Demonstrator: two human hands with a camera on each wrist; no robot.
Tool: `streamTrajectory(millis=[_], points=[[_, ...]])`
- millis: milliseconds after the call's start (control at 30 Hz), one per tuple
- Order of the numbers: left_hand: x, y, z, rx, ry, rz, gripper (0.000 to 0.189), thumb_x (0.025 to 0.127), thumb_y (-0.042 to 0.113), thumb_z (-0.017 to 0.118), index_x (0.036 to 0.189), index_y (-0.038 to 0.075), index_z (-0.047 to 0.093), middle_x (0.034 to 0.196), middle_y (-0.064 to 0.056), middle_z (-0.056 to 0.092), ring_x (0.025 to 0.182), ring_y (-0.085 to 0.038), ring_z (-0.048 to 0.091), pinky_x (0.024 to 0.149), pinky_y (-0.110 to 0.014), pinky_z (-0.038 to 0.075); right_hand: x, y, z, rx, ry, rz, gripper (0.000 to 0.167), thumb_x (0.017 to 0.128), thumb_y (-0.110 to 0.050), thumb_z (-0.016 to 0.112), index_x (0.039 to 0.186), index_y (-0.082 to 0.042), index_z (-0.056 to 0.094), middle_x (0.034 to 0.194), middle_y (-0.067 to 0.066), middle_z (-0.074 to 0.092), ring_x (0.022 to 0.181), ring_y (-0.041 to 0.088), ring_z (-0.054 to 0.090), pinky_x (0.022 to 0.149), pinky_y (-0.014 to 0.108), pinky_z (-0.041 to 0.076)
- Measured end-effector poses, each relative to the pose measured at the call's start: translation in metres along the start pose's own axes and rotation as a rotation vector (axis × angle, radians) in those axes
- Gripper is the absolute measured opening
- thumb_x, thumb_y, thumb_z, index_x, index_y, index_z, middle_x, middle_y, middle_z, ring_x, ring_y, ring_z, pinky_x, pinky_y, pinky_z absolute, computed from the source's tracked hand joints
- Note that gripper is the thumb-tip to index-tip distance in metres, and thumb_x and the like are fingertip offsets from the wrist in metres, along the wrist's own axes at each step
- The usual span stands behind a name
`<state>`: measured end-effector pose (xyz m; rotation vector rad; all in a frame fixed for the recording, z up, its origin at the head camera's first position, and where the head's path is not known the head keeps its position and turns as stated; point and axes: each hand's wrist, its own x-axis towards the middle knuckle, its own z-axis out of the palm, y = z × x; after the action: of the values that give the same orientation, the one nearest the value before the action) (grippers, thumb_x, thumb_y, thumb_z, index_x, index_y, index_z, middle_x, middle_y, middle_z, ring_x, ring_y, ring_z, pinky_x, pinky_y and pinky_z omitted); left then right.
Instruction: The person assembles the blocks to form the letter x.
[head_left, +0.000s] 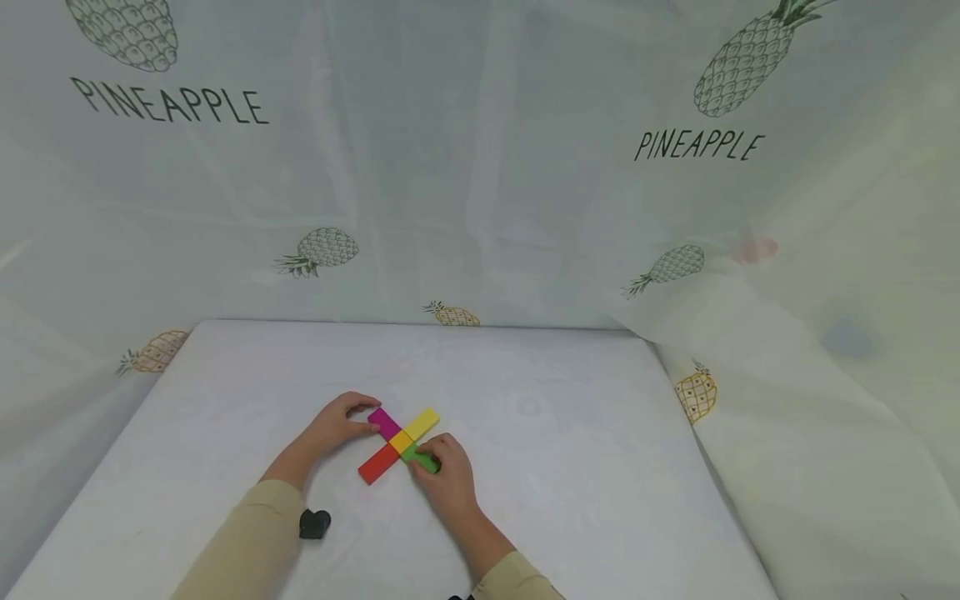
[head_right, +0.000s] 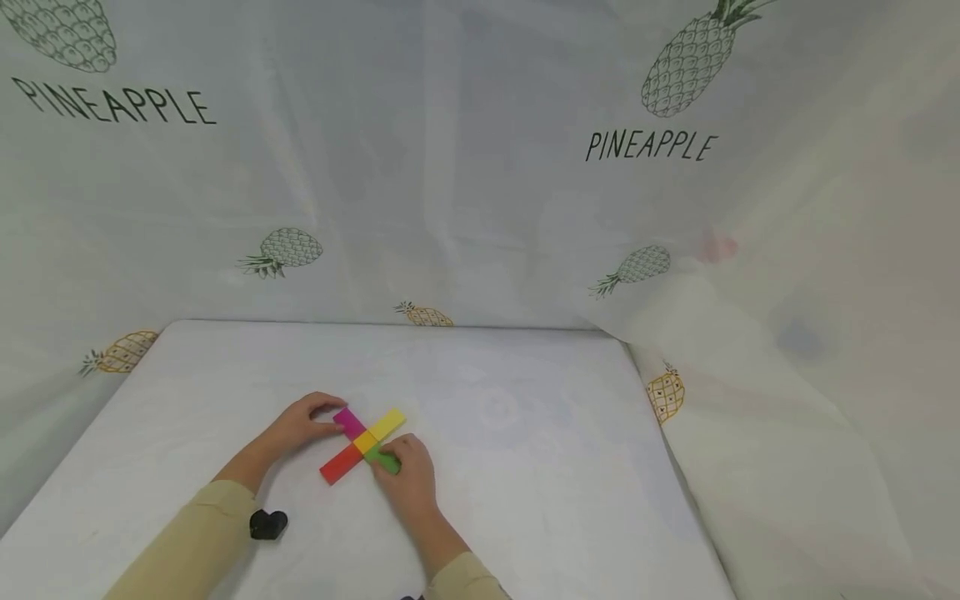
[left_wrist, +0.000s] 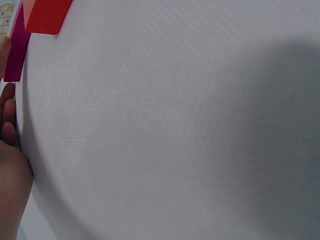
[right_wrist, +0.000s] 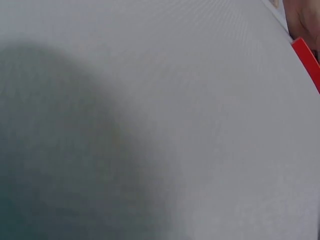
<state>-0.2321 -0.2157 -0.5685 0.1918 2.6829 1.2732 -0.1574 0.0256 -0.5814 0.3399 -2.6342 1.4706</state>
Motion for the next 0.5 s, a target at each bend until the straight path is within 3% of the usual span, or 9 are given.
streamTrajectory(millis=[267,500], points=[[-0.001,0.004,0.0,0.006,0.003,-0.008,0.041,0.083,0.022,0.078,0.121,0.011,0.065,0.124,-0.011,0.058,0.119,-0.034,0.049,0.101,-0.051,0.041,0.005,-0.001,-0.002,0.149,-0.011,0.079,0.017,0.084,-0.017,0.077,0.1,-0.018,0.072,0.1,-0.011,0.054,0.088,0.011,0.052,0.077,0.025,0.048],[-0.002,0.005,-0.001,0.013,-0.003,-0.015,0.041,0.084,0.023,0.078,0.121,0.012,0.065,0.124,-0.011,0.057,0.12,-0.034,0.048,0.101,-0.052,0.04,0.018,0.004,-0.01,0.124,-0.027,0.058,0.028,0.084,-0.019,0.075,0.11,-0.014,0.069,0.12,-0.004,0.052,0.113,0.016,0.049,0.097,0.037,0.044]])
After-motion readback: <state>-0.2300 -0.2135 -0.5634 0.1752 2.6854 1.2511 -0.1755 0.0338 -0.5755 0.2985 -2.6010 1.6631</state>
